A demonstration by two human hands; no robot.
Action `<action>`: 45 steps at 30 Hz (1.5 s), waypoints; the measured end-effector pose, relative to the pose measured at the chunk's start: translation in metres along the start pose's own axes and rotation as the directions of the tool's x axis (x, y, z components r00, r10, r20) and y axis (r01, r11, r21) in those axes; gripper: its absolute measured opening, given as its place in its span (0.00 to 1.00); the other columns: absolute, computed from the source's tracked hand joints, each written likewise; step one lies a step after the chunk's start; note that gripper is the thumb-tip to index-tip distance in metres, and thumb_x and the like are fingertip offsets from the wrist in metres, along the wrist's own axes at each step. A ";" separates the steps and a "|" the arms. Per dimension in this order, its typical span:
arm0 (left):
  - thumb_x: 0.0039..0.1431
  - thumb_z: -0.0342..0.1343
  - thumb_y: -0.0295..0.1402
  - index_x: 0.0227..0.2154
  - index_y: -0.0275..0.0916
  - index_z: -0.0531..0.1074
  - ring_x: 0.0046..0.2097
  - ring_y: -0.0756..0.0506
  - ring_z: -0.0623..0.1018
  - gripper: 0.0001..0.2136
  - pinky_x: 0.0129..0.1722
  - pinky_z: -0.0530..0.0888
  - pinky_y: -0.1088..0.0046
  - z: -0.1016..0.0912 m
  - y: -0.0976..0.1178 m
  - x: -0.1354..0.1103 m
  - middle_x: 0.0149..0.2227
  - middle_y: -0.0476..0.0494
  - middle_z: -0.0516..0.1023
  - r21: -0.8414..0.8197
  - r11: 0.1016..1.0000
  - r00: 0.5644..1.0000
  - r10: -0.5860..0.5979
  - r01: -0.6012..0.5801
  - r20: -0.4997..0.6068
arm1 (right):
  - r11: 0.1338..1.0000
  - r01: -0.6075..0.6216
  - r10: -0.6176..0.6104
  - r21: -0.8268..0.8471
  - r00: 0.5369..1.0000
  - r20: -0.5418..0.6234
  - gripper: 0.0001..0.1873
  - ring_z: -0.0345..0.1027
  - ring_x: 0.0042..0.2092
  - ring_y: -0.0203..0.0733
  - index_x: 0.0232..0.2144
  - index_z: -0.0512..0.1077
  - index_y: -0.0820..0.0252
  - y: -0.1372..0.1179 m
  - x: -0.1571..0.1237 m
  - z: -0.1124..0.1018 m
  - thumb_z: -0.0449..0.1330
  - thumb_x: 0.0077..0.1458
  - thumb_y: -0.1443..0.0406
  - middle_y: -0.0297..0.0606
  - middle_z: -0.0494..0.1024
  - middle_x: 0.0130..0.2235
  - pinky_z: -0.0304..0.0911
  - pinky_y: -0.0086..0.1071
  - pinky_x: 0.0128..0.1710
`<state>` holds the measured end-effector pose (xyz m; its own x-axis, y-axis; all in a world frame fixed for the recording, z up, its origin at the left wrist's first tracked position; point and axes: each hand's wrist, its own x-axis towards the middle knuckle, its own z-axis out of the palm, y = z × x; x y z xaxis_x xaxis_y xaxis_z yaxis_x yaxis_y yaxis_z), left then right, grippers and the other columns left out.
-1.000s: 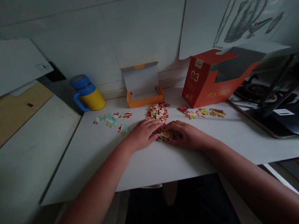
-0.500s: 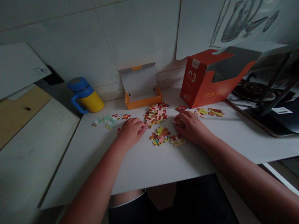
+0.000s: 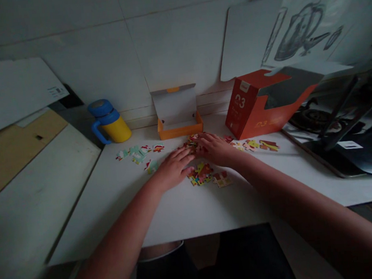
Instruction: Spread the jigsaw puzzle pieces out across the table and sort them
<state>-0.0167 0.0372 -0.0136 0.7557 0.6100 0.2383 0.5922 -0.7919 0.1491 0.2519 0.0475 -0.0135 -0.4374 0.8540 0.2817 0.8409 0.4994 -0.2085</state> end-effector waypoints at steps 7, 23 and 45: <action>0.77 0.51 0.45 0.65 0.46 0.73 0.74 0.35 0.65 0.21 0.75 0.61 0.46 0.002 -0.007 -0.004 0.76 0.38 0.62 0.026 0.994 0.994 -0.108 0.108 -0.008 | 0.998 0.057 -0.058 0.017 0.998 0.027 0.32 0.57 0.73 0.58 0.73 0.66 0.51 -0.008 0.020 0.011 0.54 0.74 0.48 0.48 0.67 0.73 0.52 0.58 0.72; 0.75 0.54 0.42 0.64 0.37 0.70 0.74 0.31 0.65 0.21 0.75 0.59 0.40 0.001 -0.015 -0.003 0.72 0.29 0.67 0.038 0.961 0.956 -0.268 0.274 -0.117 | 0.997 -0.074 0.073 0.021 0.997 0.040 0.32 0.64 0.68 0.63 0.69 0.68 0.59 0.007 0.010 0.000 0.61 0.71 0.51 0.56 0.69 0.70 0.61 0.57 0.67; 0.77 0.49 0.35 0.52 0.44 0.79 0.63 0.43 0.78 0.13 0.67 0.75 0.55 -0.023 -0.022 -0.020 0.61 0.42 0.80 -0.293 0.951 0.992 -0.120 0.103 -0.041 | 0.986 0.102 -0.111 0.130 0.992 0.063 0.28 0.55 0.75 0.61 0.71 0.69 0.54 -0.011 0.007 0.006 0.57 0.72 0.59 0.46 0.63 0.75 0.53 0.60 0.73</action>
<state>-0.0512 0.0422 0.0004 0.6669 0.6990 0.2581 0.5588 -0.6983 0.4474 0.2377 0.0492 -0.0146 -0.5473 0.8009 0.2431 0.7434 0.5986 -0.2984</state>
